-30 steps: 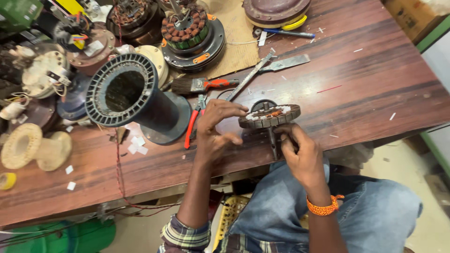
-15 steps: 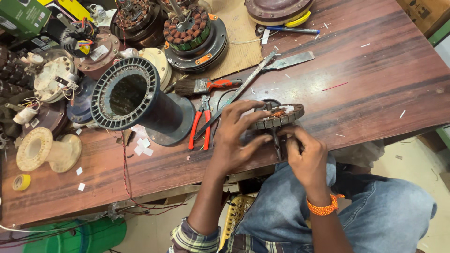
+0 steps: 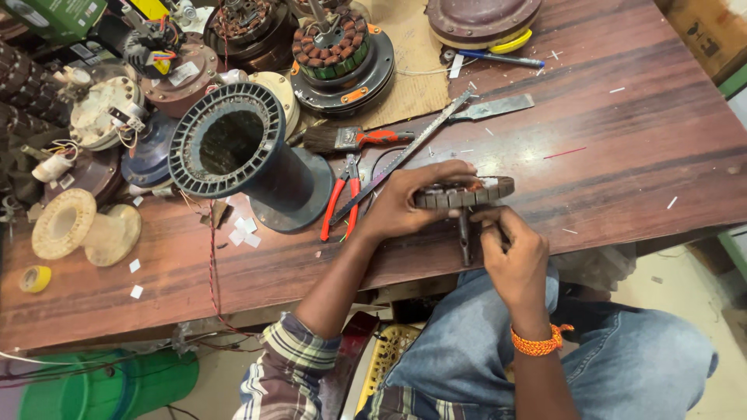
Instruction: The person sits at a workbench fitting small white insulator pieces one by one into the slots of an electric motor armature, pressing each piece into place by hand and rotating the armature to reach the next slot. Other motor parts and hand tools lie on the bench around the work area.
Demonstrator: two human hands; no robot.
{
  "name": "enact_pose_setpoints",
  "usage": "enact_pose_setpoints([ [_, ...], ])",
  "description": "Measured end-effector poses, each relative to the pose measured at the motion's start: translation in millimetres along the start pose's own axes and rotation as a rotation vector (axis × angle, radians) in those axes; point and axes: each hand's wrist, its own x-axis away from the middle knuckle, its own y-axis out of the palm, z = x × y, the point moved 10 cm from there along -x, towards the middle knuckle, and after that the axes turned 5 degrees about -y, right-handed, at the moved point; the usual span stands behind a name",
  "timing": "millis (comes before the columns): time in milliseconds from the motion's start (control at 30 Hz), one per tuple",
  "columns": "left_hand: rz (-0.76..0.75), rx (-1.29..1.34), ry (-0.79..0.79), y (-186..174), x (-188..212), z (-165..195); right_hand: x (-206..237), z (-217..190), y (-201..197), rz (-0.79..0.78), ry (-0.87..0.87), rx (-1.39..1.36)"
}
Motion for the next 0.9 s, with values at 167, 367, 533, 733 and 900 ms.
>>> enact_pose_setpoints([
  [167,0.284,0.271,-0.159,-10.3,-2.1,-36.5,-6.2,-2.9,0.2,-0.081,0.055,-0.276],
  [367,0.513,0.743,-0.202,-32.3,6.5,-57.0,-25.9,-5.1,11.6,-0.196,0.123,-0.196],
  [533,0.531,0.837,-0.176,-41.7,8.3,-58.4,-36.7,-8.7,18.5,-0.224,0.049,-0.314],
  [733,0.549,1.009,-0.239,-35.2,10.2,-80.0,-35.3,-0.2,25.4,-0.203,0.011,-0.300],
  [900,0.525,0.448,-0.078,-46.5,14.7,-44.9,-30.8,8.2,15.0,-0.115,0.021,-0.214],
])
